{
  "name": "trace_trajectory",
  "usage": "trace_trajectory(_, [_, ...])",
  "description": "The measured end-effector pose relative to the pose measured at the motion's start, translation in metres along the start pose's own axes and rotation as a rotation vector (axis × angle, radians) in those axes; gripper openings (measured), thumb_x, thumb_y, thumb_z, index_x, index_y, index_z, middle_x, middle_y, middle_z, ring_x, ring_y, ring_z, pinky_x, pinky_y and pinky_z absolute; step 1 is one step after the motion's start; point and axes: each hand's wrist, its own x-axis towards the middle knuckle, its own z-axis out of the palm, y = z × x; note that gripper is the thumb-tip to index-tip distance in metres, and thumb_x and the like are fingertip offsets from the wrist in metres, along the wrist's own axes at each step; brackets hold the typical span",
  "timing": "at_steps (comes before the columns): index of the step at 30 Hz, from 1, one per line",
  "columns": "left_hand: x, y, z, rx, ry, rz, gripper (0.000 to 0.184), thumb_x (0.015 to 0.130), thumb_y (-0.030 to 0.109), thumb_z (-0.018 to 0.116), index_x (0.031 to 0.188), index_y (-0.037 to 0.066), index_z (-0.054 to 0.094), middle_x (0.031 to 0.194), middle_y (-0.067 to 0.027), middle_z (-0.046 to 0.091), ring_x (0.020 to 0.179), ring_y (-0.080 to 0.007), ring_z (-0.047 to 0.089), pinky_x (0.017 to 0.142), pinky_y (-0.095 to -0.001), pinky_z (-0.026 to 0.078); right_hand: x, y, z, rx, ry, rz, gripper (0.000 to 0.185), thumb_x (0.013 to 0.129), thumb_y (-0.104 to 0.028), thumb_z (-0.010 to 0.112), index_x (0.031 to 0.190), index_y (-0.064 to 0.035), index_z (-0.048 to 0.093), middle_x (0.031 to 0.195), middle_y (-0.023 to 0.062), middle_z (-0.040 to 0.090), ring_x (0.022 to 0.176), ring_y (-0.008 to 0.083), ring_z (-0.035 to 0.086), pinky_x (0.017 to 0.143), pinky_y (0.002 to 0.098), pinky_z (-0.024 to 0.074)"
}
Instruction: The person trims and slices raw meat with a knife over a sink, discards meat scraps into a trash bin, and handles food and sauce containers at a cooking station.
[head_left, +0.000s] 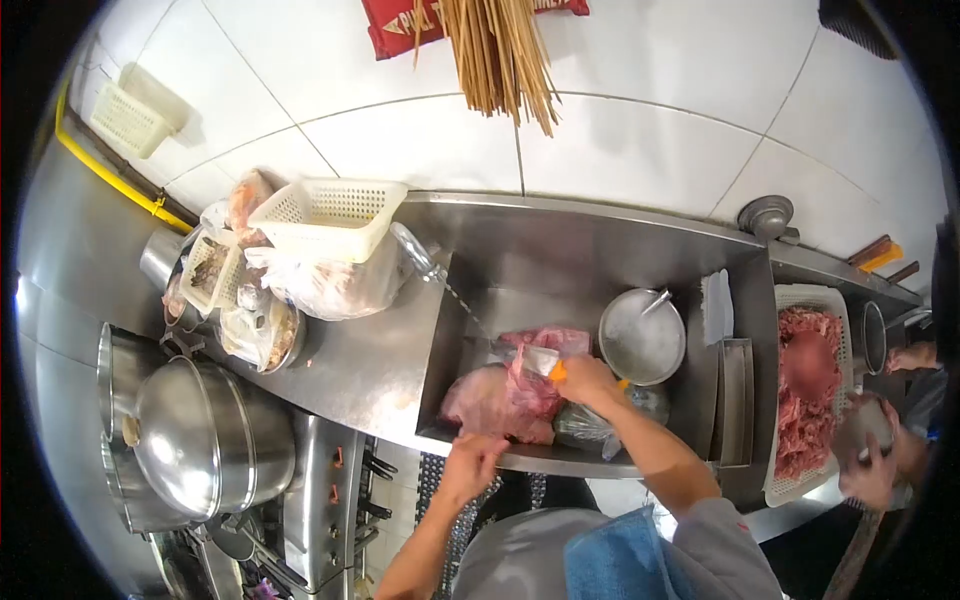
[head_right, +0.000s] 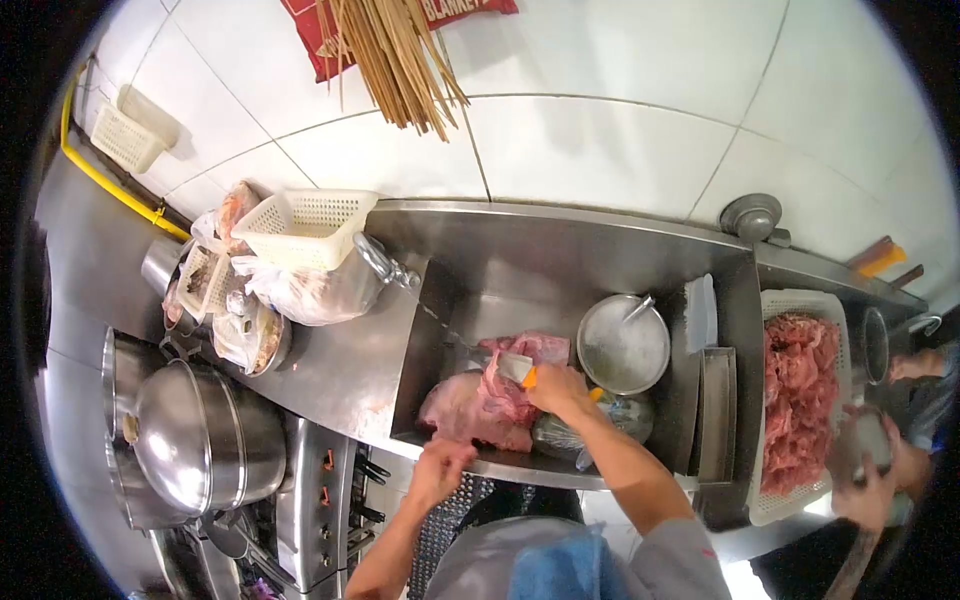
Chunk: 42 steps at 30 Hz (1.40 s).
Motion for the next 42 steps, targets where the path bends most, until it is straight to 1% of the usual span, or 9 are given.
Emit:
trace_trajectory(8, [0.007, 0.012, -0.044, -0.449, 0.150, -0.516, 0.024, 0.095, 0.019, 0.062, 0.087, -0.003, 0.067, 0.083, -0.0106, 0.073, 0.080, -0.0149, 0.069, 0.076, -0.0269, 0.053, -0.123, 0.055, -0.057, 0.003, 0.099, 0.106, 0.036, 0.081, -0.033, 0.069, 0.099, -0.0012, 0.069, 0.093, 0.0231, 0.068, 0.090, 0.0406, 0.066, 0.082, 0.0475, 0.0511])
trace_trajectory(13, [0.021, -0.031, -0.036, -0.222, 0.247, -0.123, 0.021, 0.089, 0.017, 0.066, 0.090, -0.004, 0.068, 0.077, -0.0060, 0.069, 0.070, -0.0159, 0.063, 0.069, -0.0263, 0.049, -0.170, 0.067, -0.061, 0.243, 0.070, 0.125, 0.036, 0.080, -0.031, 0.069, 0.094, 0.0026, 0.066, 0.085, 0.0255, 0.066, 0.085, 0.0430, 0.065, 0.076, 0.0472, 0.0505])
trace_trajectory(17, [0.050, -0.019, -0.050, -0.496, -0.242, -0.622, 0.029, 0.090, 0.025, 0.066, 0.090, -0.004, 0.068, 0.071, -0.0082, 0.065, 0.070, -0.0169, 0.064, 0.070, -0.0268, 0.051, -0.190, 0.077, -0.067, 0.328, 0.079, 0.159, 0.032, 0.080, -0.027, 0.069, 0.091, 0.0031, 0.063, 0.083, 0.0256, 0.065, 0.084, 0.0432, 0.065, 0.071, 0.0464, 0.0494])
trace_trajectory(23, [0.124, -0.010, -0.010, 0.474, -0.401, -0.317, 0.064, 0.086, 0.052, 0.062, 0.120, -0.002, 0.058, 0.095, -0.0220, 0.069, 0.100, -0.0358, 0.067, 0.085, -0.0447, 0.052, -0.178, 0.086, -0.045, 0.372, 0.105, 0.160, 0.036, 0.082, -0.022, 0.067, 0.107, 0.0033, 0.061, 0.084, 0.0258, 0.065, 0.086, 0.0438, 0.064, 0.075, 0.0461, 0.0501])
trace_trajectory(26, [0.161, -0.049, 0.036, 0.525, -0.516, -0.564, 0.060, 0.090, 0.047, 0.057, 0.128, 0.001, 0.051, 0.105, -0.0249, 0.066, 0.108, -0.0402, 0.062, 0.089, -0.0500, 0.050, -0.168, 0.088, -0.028, 0.417, 0.151, 0.083, 0.044, 0.084, -0.021, 0.065, 0.120, 0.0029, 0.056, 0.088, 0.0269, 0.065, 0.088, 0.0446, 0.064, 0.077, 0.0460, 0.0505])
trace_trajectory(29, [0.139, -0.112, 0.083, 0.710, -0.187, -0.310, 0.045, 0.091, 0.039, 0.055, 0.118, 0.003, 0.059, 0.108, -0.0266, 0.065, 0.108, -0.0427, 0.061, 0.091, -0.0508, 0.050, -0.163, 0.074, -0.036, 0.481, 0.097, 0.018, 0.053, 0.088, -0.020, 0.062, 0.134, 0.0017, 0.048, 0.092, 0.0291, 0.065, 0.090, 0.0452, 0.063, 0.079, 0.0463, 0.0505])
trace_trajectory(32, [0.137, -0.099, 0.061, 0.527, -0.343, -0.325, 0.035, 0.091, 0.029, 0.052, 0.108, 0.001, 0.063, 0.109, -0.0287, 0.064, 0.105, -0.0426, 0.062, 0.089, -0.0484, 0.051, -0.153, 0.087, -0.013, 0.451, 0.245, -0.205, 0.053, 0.090, -0.019, 0.061, 0.136, 0.0001, 0.046, 0.091, 0.0291, 0.064, 0.088, 0.0448, 0.064, 0.078, 0.0465, 0.0503])
trace_trajectory(35, [0.132, -0.111, 0.038, 0.276, -0.218, -0.253, 0.031, 0.088, 0.030, 0.055, 0.087, 0.002, 0.069, 0.105, -0.0265, 0.065, 0.091, -0.0426, 0.065, 0.080, -0.0483, 0.054, -0.142, 0.077, -0.014, 0.589, -0.016, -0.094, 0.050, 0.092, -0.020, 0.058, 0.138, -0.0053, 0.047, 0.089, 0.0285, 0.064, 0.084, 0.0435, 0.065, 0.076, 0.0460, 0.0503])
trace_trajectory(42, [0.132, -0.070, -0.009, 0.256, -0.273, -0.147, 0.030, 0.089, 0.025, 0.050, 0.090, 0.003, 0.070, 0.092, -0.0251, 0.066, 0.090, -0.0447, 0.063, 0.083, -0.0509, 0.051, -0.093, 0.031, -0.004, 0.569, -0.235, -0.185, 0.048, 0.096, -0.023, 0.054, 0.142, -0.0149, 0.044, 0.073, 0.0191, 0.062, 0.060, 0.0309, 0.062, 0.057, 0.0407, 0.0488])
